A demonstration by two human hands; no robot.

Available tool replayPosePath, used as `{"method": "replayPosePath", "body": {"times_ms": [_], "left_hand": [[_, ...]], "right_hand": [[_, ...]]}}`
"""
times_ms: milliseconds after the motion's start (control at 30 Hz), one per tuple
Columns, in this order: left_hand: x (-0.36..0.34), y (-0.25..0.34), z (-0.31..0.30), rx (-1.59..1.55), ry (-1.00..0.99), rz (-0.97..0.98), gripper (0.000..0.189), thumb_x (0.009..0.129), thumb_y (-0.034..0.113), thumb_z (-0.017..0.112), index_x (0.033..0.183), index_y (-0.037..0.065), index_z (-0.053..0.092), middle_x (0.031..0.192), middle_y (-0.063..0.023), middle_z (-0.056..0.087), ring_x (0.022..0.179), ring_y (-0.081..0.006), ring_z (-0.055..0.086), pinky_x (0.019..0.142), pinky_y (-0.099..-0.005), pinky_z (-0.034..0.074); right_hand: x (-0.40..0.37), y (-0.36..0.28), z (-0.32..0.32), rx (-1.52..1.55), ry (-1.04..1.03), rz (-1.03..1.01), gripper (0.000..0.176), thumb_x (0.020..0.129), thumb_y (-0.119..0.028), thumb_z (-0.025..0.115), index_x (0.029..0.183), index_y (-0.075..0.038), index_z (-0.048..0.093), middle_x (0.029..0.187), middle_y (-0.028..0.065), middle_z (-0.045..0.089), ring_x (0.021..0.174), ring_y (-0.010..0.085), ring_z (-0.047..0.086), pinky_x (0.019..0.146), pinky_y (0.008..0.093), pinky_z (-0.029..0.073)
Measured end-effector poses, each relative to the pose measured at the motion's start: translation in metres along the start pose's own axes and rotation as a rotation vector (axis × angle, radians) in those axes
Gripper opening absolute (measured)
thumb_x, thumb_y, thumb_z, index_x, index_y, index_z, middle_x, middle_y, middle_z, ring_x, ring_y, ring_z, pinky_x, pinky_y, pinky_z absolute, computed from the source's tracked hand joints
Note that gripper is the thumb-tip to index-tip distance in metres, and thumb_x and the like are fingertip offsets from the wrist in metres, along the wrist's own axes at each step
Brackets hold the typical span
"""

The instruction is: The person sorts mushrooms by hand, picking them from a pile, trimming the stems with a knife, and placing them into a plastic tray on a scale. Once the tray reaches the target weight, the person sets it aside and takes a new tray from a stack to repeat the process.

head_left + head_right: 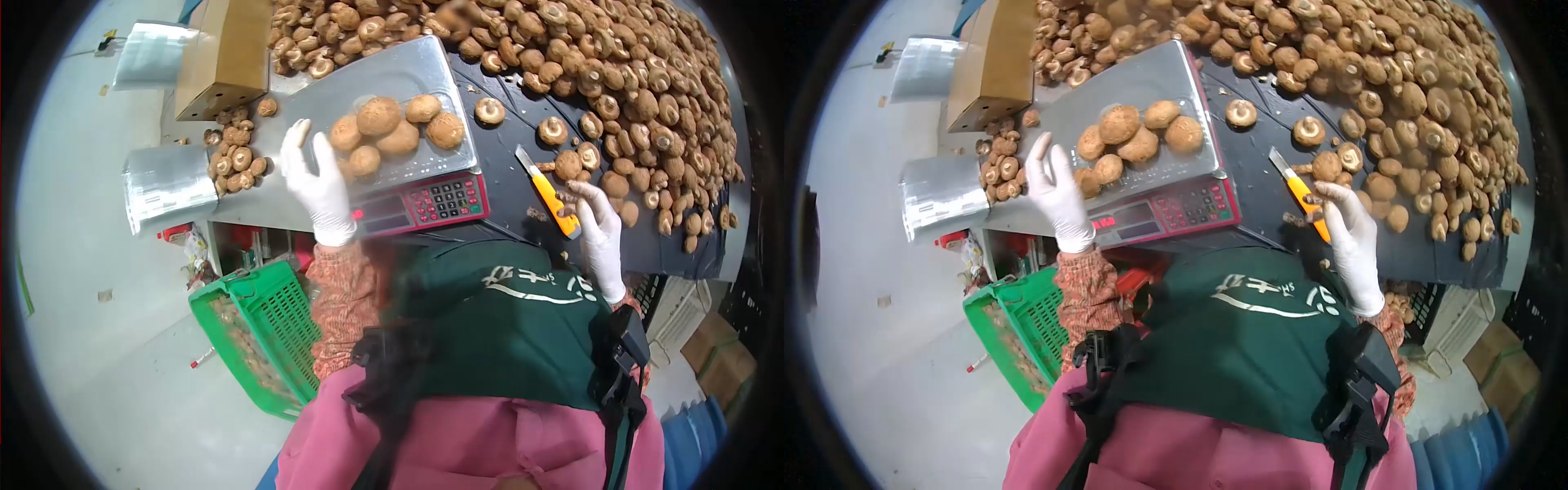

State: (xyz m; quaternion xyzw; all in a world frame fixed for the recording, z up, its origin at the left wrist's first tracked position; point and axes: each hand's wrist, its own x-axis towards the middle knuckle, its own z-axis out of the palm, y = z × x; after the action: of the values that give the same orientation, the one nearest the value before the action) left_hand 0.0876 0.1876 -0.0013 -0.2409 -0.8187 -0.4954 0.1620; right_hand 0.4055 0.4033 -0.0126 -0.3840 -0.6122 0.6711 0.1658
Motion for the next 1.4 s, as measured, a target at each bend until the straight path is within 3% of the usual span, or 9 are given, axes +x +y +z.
{"method": "replayPosePath", "body": {"times_ms": [133, 333, 400, 500, 667, 867, 1100, 1267, 1400], "left_hand": [[-0.005, 0.024, -0.007, 0.183, -0.082, 0.259, 0.018, 0.092, -0.002, 0.061, 0.108, -0.001, 0.068, 0.118, -0.0151, 0.067, 0.115, -0.0291, 0.06, 0.104, -0.0404, 0.043], [-0.016, 0.01, -0.024, 0.051, -0.056, 0.025, 0.017, 0.1, 0.002, 0.057, 0.112, -0.005, 0.066, 0.127, -0.0137, 0.063, 0.116, -0.0207, 0.059, 0.104, -0.0358, 0.045], [-0.019, 0.016, -0.021, 0.015, -0.072, -0.007, 0.018, 0.101, 0.003, 0.055, 0.113, -0.005, 0.066, 0.127, -0.013, 0.063, 0.116, -0.0206, 0.059, 0.105, -0.0356, 0.044], [-0.027, 0.034, -0.011, 0.034, -0.127, 0.051, 0.019, 0.1, 0.0, 0.053, 0.113, -0.004, 0.066, 0.126, -0.0133, 0.064, 0.117, -0.0211, 0.059, 0.106, -0.0359, 0.043], [-0.04, 0.062, 0.006, 0.129, -0.26, 0.325, 0.022, 0.089, -0.004, 0.064, 0.109, 0.001, 0.07, 0.117, -0.0134, 0.069, 0.117, -0.0303, 0.061, 0.108, -0.0443, 0.042], [-0.06, 0.07, 0.008, -0.068, -0.305, 0.158, 0.024, 0.087, -0.005, 0.065, 0.109, 0.001, 0.07, 0.116, -0.0138, 0.069, 0.112, -0.0288, 0.063, 0.103, -0.041, 0.046], [-0.072, 0.115, 0.044, -0.399, -0.712, -0.207, 0.05, 0.087, -0.004, 0.07, 0.135, 0.001, 0.056, 0.133, -0.0121, 0.06, 0.121, -0.0213, 0.059, 0.104, -0.0348, 0.048], [-0.074, 0.109, 0.072, -0.564, -1.017, 0.013, 0.067, 0.083, -0.001, 0.074, 0.145, 0.004, 0.049, 0.147, -0.0114, 0.05, 0.132, -0.0213, 0.053, 0.109, -0.0362, 0.045], [-0.071, 0.139, 0.065, -0.777, -1.055, -0.748, 0.053, 0.088, -0.001, 0.071, 0.138, -0.001, 0.054, 0.136, -0.0132, 0.059, 0.121, -0.0191, 0.06, 0.098, -0.0313, 0.051]], "right_hand": [[0.006, 0.005, -0.015, -0.052, 0.193, -0.034, 0.024, 0.101, -0.008, 0.053, 0.122, 0.001, 0.063, 0.099, 0.0047, 0.067, 0.086, 0.0102, 0.065, 0.08, 0.0238, 0.051], [0.028, 0.036, -0.053, -0.226, 0.362, -0.212, 0.021, 0.096, -0.008, 0.06, 0.115, -0.001, 0.067, 0.099, 0.0056, 0.069, 0.089, 0.0072, 0.061, 0.081, 0.0231, 0.049], [0.04, 0.041, -0.044, -0.315, 0.302, -0.125, 0.023, 0.093, -0.011, 0.062, 0.115, -0.004, 0.067, 0.104, 0.0099, 0.07, 0.093, 0.0129, 0.066, 0.083, 0.0265, 0.051], [0.074, 0.041, -0.017, -0.768, 0.27, -0.49, 0.03, 0.084, -0.013, 0.065, 0.113, -0.008, 0.066, 0.104, 0.0139, 0.068, 0.095, 0.0327, 0.065, 0.083, 0.0396, 0.052], [0.136, 0.059, -0.007, -1.123, 0.218, -0.728, 0.041, 0.08, -0.01, 0.064, 0.121, -0.009, 0.062, 0.113, 0.0152, 0.066, 0.093, 0.0365, 0.064, 0.084, 0.0459, 0.052], [0.119, 0.006, -0.016, -0.01, -0.098, -0.024, 0.045, 0.094, -0.029, 0.069, 0.126, 0.001, 0.062, 0.11, 0.0083, 0.07, 0.091, 0.013, 0.063, 0.08, 0.0305, 0.053], [0.071, -0.02, 0.009, 0.854, -0.286, 0.188, 0.039, 0.098, -0.024, 0.065, 0.127, 0.001, 0.061, 0.115, 0.009, 0.068, 0.091, 0.0128, 0.066, 0.076, 0.0277, 0.055], [0.041, -0.018, 0.023, 0.778, -0.234, 0.323, 0.029, 0.1, -0.03, 0.062, 0.113, -0.004, 0.067, 0.094, 0.0014, 0.07, 0.078, 0.0078, 0.066, 0.061, 0.0221, 0.052], [0.026, -0.025, 0.006, 0.477, -0.29, 0.188, 0.031, 0.101, -0.029, 0.06, 0.115, -0.002, 0.066, 0.09, 0.0027, 0.068, 0.077, 0.0075, 0.061, 0.065, 0.0237, 0.05]]}}
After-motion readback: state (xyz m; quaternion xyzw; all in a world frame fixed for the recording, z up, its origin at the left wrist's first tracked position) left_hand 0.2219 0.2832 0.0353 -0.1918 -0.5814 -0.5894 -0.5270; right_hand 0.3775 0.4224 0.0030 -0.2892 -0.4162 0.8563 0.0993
